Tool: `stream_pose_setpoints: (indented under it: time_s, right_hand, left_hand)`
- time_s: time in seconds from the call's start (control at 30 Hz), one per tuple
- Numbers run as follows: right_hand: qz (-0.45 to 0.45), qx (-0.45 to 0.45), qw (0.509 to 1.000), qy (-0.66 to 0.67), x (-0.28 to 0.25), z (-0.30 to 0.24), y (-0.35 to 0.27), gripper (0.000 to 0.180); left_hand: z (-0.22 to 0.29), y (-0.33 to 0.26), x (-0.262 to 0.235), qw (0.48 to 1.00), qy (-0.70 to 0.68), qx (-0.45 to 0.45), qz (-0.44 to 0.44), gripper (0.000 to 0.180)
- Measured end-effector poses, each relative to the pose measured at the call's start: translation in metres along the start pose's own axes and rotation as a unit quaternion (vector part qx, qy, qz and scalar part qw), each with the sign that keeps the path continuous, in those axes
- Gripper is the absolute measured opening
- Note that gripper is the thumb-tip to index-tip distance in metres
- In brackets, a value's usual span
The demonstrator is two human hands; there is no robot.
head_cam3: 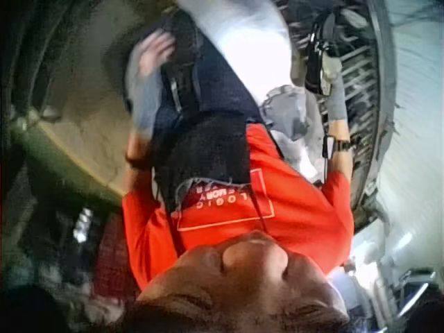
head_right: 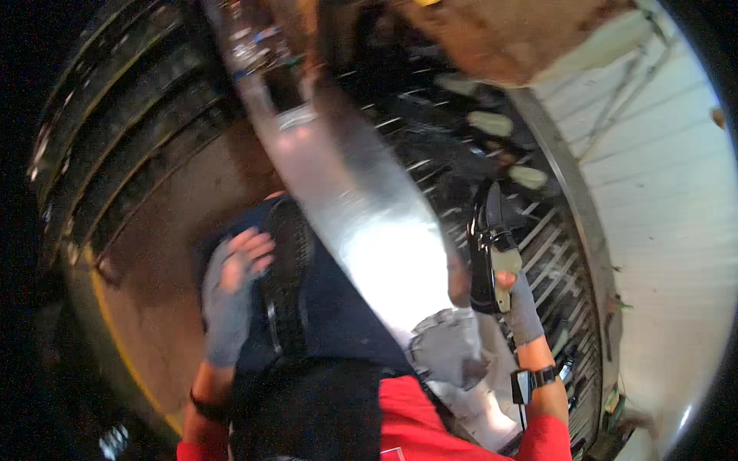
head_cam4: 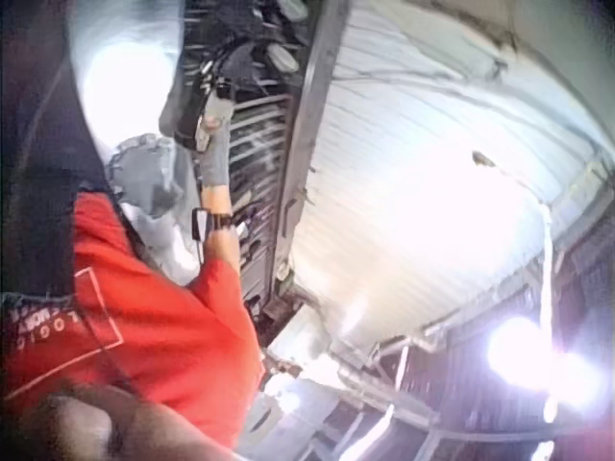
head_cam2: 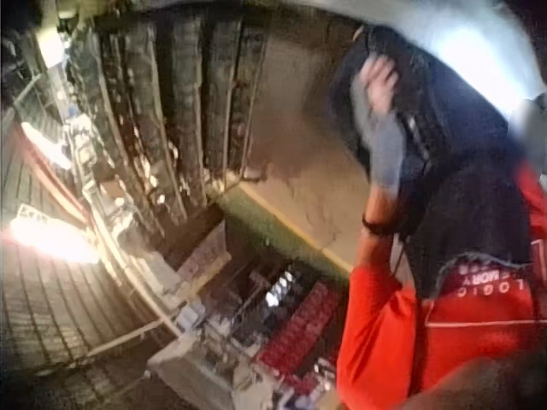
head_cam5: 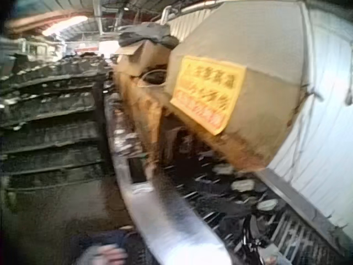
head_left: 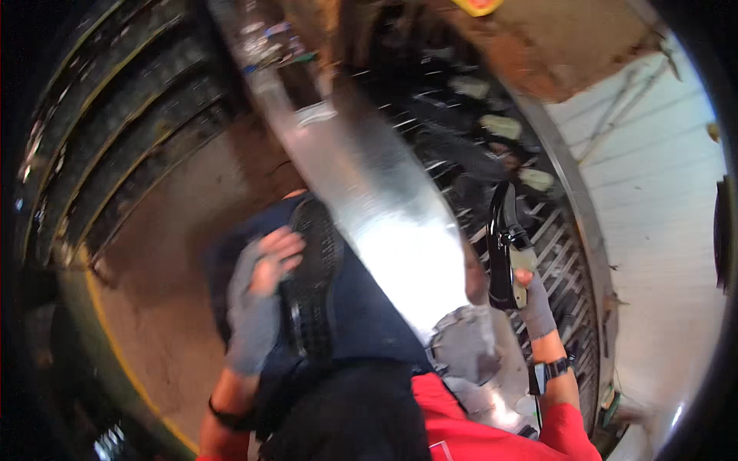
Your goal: Polishing and inspecting black leather shoes in a shoe factory finishing area.
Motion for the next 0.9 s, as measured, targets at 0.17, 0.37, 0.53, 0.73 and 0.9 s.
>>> stream_pose_setpoints:
  time_s: [0.17, 0.37, 0.53, 0.73, 0.9]
  right_hand:
    - [-0.170, 0.059, 0.979, -0.099, 0.170, 0.025, -0.049, 0.072]
    - [-0.315, 0.197, 0.926, 0.070, 0.299, 0.050, -0.083, 0.090]
    - [-0.313, 0.190, 0.929, 0.057, 0.335, 0.022, -0.106, 0.072]
    - [-0.228, 0.152, 0.959, 0.071, 0.301, 0.009, -0.085, 0.058]
    - [-0.198, 0.190, 0.959, 0.076, 0.282, 0.028, -0.081, 0.088]
  left_hand:
    - [0.000, 0.022, 0.071, 0.991, -0.092, -0.050, -0.087, 0.082]
    - [0.033, -0.002, 0.044, 0.960, -0.246, 0.003, -0.135, 0.073]
    - [0.034, 0.008, 0.047, 0.977, -0.137, 0.018, -0.164, 0.087]
    - [-0.010, 0.042, 0.031, 0.791, 0.538, 0.285, 0.060, 0.052]
    - [0.022, 0.039, 0.005, 0.993, -0.031, -0.059, -0.096, 0.043]
Point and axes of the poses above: each hand's wrist, its own y-axis towards the middle knuckle, its own x-axis out of the palm, z = x × y, the point moved 7 cm from there along y, towards the middle knuckle, and after that the axes turned 7 degrees about -x, right-handed, at the moved point
